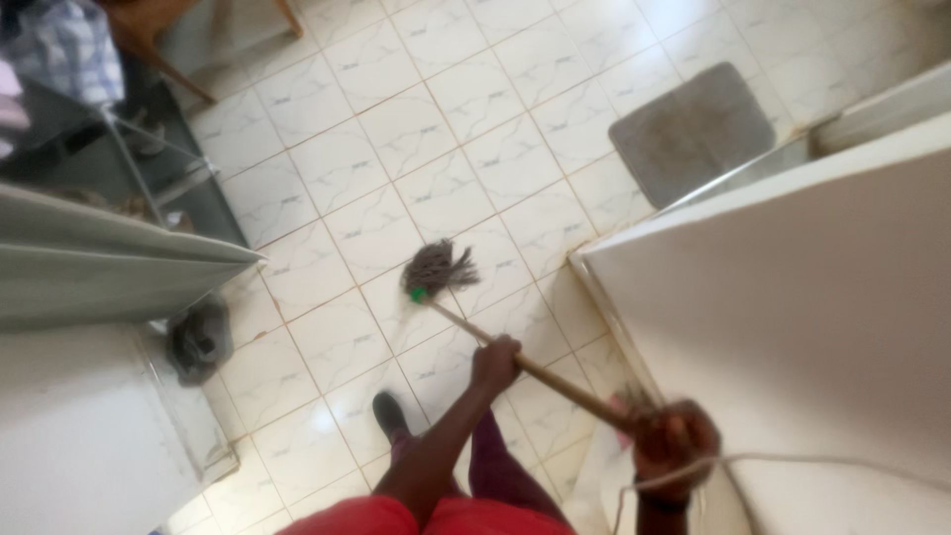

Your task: The person mops the tiled floor of a room using a string mop, moving the mop head across the tiles around a bed, furniture, and a blue container.

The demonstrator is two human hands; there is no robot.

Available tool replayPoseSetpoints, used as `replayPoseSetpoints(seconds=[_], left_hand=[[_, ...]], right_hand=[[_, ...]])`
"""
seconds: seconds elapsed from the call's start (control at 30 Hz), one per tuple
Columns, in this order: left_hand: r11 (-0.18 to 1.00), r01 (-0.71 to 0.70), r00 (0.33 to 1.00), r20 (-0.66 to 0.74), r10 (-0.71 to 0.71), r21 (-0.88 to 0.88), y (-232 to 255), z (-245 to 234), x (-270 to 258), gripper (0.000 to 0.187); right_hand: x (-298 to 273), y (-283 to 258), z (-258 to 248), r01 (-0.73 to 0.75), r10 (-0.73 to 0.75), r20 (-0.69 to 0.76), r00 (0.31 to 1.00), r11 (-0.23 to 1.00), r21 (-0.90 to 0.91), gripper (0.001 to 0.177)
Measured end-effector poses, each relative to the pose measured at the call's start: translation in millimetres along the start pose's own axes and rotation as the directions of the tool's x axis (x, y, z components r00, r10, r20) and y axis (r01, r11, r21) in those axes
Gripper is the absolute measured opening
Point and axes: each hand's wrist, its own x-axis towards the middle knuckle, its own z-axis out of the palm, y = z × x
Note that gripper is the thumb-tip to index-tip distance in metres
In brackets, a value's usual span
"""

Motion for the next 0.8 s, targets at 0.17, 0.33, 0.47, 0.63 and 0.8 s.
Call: replayPoseSetpoints(seconds=[0.17, 0.33, 0.47, 0.63, 0.8], left_hand=[[0.937, 0.327, 0.944, 0.009, -0.33, 0.126, -49, -14, 18, 0.015], [0.864, 0.408, 0.911, -0.068, -0.407, 0.295, -62, -39, 37, 0.013], [0.865, 0.39, 0.918, -0.063, -0.391, 0.316, -36, -46, 70, 0.023], [0.915, 0.23, 0.97, -0.004, -0.242, 0.333, 3, -24, 128, 0.024], [0.964, -0.07, 0.994, 0.096, 0.047, 0.256, 38, 28, 175, 0.015]], right_hand=[[-12, 76, -31, -0.167, 0.167, 0.015, 0.986, 0.97, 0.179, 0.02], [-11, 96, -11, -0.326, 0.328, 0.011, 0.945, 0.942, -0.084, 0.021], [11, 80, 3, -0.172, 0.174, 0.005, 0.985, 0.974, -0.146, 0.022], [32, 53, 7, 0.15, -0.182, -0.138, 0.974, 0.965, -0.214, 0.024], [21, 18, 12, 0.254, -0.333, -0.119, 0.935, 0.867, -0.428, 0.038]])
